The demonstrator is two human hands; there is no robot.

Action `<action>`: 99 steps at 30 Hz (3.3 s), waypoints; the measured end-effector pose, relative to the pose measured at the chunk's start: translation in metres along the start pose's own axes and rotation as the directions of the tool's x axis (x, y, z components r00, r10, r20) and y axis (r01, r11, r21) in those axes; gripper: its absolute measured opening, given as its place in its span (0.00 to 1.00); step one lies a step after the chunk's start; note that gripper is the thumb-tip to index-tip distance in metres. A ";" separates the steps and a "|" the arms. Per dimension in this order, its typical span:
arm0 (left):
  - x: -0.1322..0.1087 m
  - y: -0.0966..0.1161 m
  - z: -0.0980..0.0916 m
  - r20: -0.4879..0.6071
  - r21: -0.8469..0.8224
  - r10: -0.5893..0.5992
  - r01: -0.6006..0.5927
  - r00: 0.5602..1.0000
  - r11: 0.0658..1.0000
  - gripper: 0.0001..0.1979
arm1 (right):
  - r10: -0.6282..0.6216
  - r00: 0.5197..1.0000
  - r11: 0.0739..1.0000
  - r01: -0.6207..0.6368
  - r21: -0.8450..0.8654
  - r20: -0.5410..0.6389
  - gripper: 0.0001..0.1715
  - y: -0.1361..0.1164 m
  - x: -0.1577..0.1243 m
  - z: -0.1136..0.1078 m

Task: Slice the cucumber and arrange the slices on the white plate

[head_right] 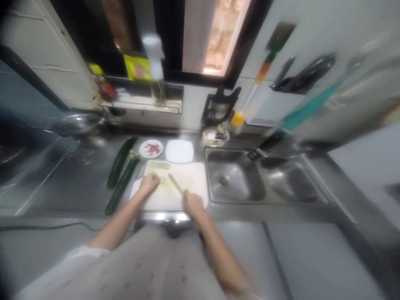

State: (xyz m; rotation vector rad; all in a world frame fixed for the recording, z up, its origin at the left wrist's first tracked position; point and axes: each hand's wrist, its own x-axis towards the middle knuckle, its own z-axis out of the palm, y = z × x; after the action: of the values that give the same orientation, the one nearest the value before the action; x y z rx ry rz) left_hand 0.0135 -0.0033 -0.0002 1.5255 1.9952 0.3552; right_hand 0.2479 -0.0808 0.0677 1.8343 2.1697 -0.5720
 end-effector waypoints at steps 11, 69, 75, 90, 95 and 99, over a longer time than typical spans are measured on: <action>0.001 -0.010 0.008 -0.057 -0.005 -0.016 0.016 0.998 1.000 0.09 | -0.065 0.995 0.992 0.073 -0.102 0.077 0.16 -0.020 -0.011 -0.007; 0.023 -0.018 0.006 0.003 0.023 -0.044 0.044 0.999 0.999 0.09 | -0.161 0.977 0.977 0.178 -0.120 0.141 0.19 -0.031 0.027 -0.009; 0.023 -0.018 0.006 0.002 0.019 -0.052 0.052 0.999 0.998 0.09 | -0.169 0.971 0.974 0.190 -0.122 0.168 0.20 -0.040 0.034 -0.018; 0.026 -0.020 0.008 0.005 0.012 -0.064 0.064 0.998 0.998 0.09 | -0.151 0.972 0.979 0.172 -0.110 0.180 0.18 -0.034 0.026 -0.019; 0.027 -0.021 0.009 0.005 0.012 -0.059 0.059 0.998 0.998 0.08 | -0.144 0.971 0.981 0.165 -0.105 0.189 0.20 -0.042 0.033 -0.022; 0.027 -0.022 0.009 0.003 0.005 -0.051 0.051 0.999 0.999 0.08 | -0.144 0.968 0.980 0.168 -0.105 0.204 0.21 -0.044 0.031 -0.024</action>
State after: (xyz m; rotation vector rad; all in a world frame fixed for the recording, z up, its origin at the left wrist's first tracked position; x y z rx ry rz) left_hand -0.0027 0.0140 -0.0265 1.4737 2.0299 0.3274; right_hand 0.2010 -0.0481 0.0822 1.4882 2.1765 -0.6101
